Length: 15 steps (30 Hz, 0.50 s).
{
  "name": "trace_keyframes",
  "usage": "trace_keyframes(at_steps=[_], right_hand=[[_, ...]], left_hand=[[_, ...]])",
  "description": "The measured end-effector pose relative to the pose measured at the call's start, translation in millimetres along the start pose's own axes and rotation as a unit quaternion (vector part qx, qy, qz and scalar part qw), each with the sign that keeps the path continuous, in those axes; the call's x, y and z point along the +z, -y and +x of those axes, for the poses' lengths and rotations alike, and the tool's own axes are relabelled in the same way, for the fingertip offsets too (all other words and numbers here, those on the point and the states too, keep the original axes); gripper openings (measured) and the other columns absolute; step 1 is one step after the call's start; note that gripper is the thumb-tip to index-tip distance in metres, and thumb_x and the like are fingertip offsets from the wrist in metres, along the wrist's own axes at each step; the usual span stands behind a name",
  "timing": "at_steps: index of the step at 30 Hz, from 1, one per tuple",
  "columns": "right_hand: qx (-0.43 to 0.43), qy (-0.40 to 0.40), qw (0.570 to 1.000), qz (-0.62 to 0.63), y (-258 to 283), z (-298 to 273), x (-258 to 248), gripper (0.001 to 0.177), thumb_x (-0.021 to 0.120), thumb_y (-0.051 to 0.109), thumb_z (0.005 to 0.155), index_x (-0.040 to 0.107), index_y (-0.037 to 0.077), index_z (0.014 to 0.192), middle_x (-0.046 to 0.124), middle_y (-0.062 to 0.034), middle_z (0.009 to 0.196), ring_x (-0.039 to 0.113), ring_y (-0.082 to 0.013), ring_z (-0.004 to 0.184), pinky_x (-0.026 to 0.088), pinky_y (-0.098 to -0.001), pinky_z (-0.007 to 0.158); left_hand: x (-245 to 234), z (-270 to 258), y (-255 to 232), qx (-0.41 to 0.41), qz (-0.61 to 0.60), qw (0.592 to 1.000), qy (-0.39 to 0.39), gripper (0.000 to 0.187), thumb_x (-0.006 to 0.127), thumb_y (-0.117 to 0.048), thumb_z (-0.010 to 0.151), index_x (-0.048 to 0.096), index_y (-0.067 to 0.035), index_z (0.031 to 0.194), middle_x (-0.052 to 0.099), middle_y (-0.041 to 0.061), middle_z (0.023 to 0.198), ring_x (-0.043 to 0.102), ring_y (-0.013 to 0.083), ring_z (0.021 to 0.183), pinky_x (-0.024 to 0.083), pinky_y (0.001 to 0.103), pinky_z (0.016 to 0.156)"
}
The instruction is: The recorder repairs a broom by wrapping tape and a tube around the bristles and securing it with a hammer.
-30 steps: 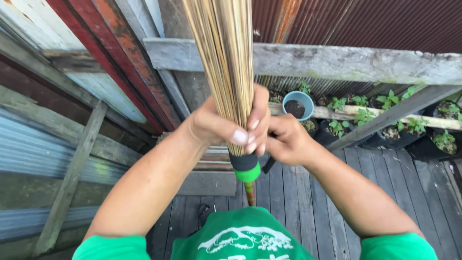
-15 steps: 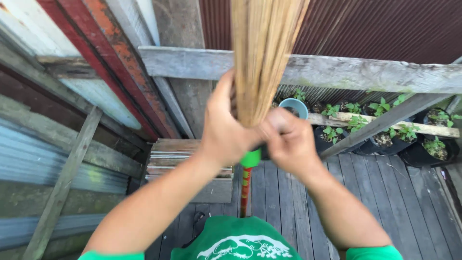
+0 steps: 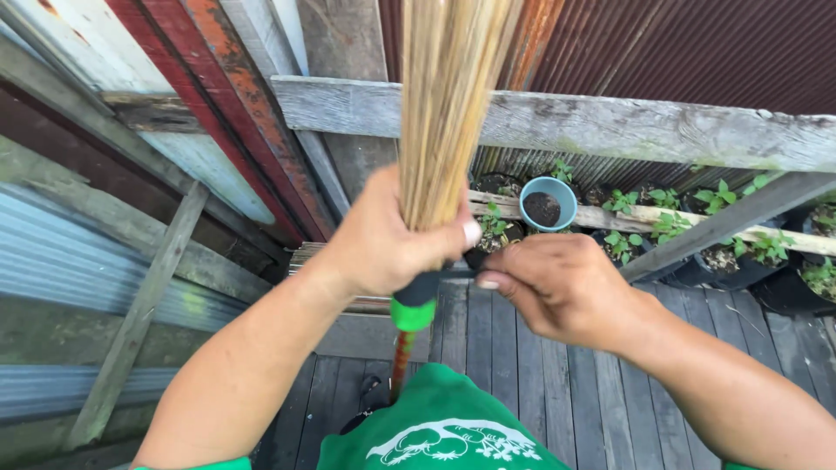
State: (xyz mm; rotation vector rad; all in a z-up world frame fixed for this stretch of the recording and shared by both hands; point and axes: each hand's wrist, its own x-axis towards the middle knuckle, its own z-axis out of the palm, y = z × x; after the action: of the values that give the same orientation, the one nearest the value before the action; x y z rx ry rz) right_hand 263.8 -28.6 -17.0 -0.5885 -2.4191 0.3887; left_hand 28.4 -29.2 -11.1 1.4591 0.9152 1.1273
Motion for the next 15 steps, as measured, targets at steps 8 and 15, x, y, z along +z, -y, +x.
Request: trace_keyframes(at_steps=[8,15], right_hand=[[0.058,-0.026,0.996,0.062,-31.6,-7.2,17.7,0.005,0.074,0.006,0.088,0.071,0.007,0.084,0.071,-0.0058,0.071,0.071,-0.0224,0.062,0.053,-0.0335,0.056],[0.07,-0.111,0.981,0.142,-41.0,-10.6,40.8,0.007,0.072,0.0,0.092,0.067,0.004,0.088,0.073,-0.0052,0.081,0.074,-0.0173,0.072,0.055,-0.0309,0.063]], left_hand=[[12.8,-5.1,3.5,-0.003,-0.167,0.981,0.097,0.026,0.076,-0.005,0.084,0.06,-0.003,0.105,0.064,0.003,0.087,0.065,0.0128,0.074,0.056,0.031,0.068],[9.1,6.9,20.5,-0.008,-0.233,0.966,0.116,0.033,0.073,-0.003,0.078,0.057,-0.002,0.106,0.063,0.006,0.09,0.061,0.0161,0.081,0.05,0.035,0.08]])
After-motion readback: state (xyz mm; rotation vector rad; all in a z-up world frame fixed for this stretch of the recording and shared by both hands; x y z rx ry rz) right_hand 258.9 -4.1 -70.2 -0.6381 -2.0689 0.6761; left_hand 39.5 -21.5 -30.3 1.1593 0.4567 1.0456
